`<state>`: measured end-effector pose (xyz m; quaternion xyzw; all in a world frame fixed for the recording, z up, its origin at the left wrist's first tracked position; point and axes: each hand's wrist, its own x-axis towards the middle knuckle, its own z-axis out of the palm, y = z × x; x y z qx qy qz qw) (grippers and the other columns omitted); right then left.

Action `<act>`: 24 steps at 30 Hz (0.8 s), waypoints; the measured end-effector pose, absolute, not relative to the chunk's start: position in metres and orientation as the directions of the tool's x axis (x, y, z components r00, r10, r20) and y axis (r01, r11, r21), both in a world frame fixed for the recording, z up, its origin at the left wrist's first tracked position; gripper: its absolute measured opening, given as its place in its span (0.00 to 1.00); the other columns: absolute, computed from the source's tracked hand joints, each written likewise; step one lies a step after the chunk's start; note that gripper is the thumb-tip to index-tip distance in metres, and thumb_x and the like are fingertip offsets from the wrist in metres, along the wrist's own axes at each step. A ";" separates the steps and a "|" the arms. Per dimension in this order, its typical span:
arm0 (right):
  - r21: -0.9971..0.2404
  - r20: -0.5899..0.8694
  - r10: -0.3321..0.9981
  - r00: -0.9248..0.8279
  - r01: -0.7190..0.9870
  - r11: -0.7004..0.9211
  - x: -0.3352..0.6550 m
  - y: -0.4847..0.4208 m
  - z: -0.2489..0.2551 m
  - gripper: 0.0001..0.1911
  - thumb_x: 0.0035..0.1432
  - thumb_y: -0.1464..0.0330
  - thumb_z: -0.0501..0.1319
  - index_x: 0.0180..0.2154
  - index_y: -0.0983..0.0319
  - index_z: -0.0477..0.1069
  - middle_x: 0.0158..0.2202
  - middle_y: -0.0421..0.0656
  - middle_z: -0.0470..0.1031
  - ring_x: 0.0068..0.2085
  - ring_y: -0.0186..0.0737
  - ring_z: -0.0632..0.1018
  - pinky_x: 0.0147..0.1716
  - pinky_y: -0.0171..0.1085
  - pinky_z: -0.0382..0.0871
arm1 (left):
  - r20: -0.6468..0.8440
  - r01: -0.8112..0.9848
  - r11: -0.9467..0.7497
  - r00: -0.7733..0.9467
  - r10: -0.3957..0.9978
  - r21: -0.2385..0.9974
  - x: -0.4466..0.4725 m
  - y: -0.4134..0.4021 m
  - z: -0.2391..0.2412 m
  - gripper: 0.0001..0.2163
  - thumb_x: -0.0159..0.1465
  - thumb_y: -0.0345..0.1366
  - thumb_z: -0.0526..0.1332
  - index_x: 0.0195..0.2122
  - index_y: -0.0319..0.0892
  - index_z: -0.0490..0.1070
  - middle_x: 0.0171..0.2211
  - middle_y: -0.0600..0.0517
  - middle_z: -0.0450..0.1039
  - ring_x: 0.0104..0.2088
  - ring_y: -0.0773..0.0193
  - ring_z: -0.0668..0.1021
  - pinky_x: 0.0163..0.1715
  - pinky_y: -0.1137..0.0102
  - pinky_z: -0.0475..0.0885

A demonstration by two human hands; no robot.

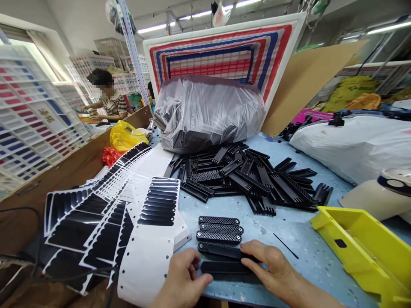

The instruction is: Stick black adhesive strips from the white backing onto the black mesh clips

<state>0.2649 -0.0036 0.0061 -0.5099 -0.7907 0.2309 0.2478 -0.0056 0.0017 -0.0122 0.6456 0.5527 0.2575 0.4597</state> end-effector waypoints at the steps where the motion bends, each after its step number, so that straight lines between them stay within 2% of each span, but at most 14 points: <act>1: -0.612 0.161 0.921 -0.355 0.696 0.375 0.265 -0.003 0.007 0.12 0.64 0.66 0.56 0.41 0.59 0.78 0.38 0.47 0.82 0.38 0.43 0.82 0.39 0.39 0.77 | -0.185 0.440 0.074 0.215 0.959 0.895 -0.006 0.004 -0.011 0.04 0.52 0.32 0.63 0.29 0.41 0.72 0.20 0.56 0.64 0.20 0.65 0.69 0.21 0.72 0.62; 4: -0.583 0.148 0.917 -0.370 0.717 0.383 0.262 0.000 0.011 0.12 0.64 0.68 0.56 0.40 0.59 0.78 0.36 0.47 0.82 0.36 0.42 0.82 0.37 0.37 0.76 | -0.094 0.401 0.029 0.143 0.985 0.916 -0.006 0.012 -0.010 0.09 0.54 0.32 0.61 0.36 0.39 0.75 0.21 0.57 0.65 0.21 0.66 0.68 0.23 0.72 0.62; 6: -0.548 0.141 0.911 -0.386 0.736 0.397 0.258 0.002 0.014 0.11 0.63 0.70 0.56 0.39 0.59 0.78 0.35 0.46 0.82 0.35 0.41 0.81 0.35 0.36 0.76 | -0.056 0.405 -0.015 0.162 0.985 0.914 -0.004 0.016 -0.011 0.12 0.54 0.30 0.60 0.40 0.39 0.76 0.21 0.56 0.67 0.21 0.65 0.69 0.23 0.72 0.62; 11: -0.435 0.155 0.899 -0.410 0.789 0.434 0.252 0.004 0.015 0.11 0.61 0.73 0.55 0.34 0.60 0.77 0.33 0.46 0.81 0.32 0.42 0.80 0.32 0.37 0.74 | -0.052 0.395 -0.031 0.197 0.979 0.918 0.002 0.019 -0.009 0.09 0.55 0.32 0.59 0.35 0.40 0.77 0.22 0.55 0.68 0.22 0.65 0.70 0.24 0.72 0.63; 17: -0.370 0.201 0.878 -0.435 0.796 0.479 0.250 0.004 0.013 0.11 0.62 0.73 0.56 0.32 0.59 0.75 0.32 0.44 0.80 0.30 0.40 0.79 0.30 0.35 0.71 | -0.066 0.280 0.011 0.186 0.980 0.960 0.001 0.018 -0.012 0.15 0.54 0.33 0.61 0.41 0.38 0.80 0.23 0.53 0.70 0.22 0.66 0.70 0.24 0.72 0.65; 24: -0.304 0.217 0.866 -0.451 0.811 0.499 0.250 0.005 0.010 0.12 0.64 0.70 0.55 0.34 0.58 0.77 0.32 0.44 0.81 0.31 0.40 0.79 0.32 0.35 0.71 | -0.069 0.224 0.030 0.169 0.983 0.974 0.001 0.019 -0.016 0.13 0.53 0.33 0.62 0.38 0.39 0.81 0.23 0.53 0.71 0.22 0.66 0.71 0.23 0.73 0.66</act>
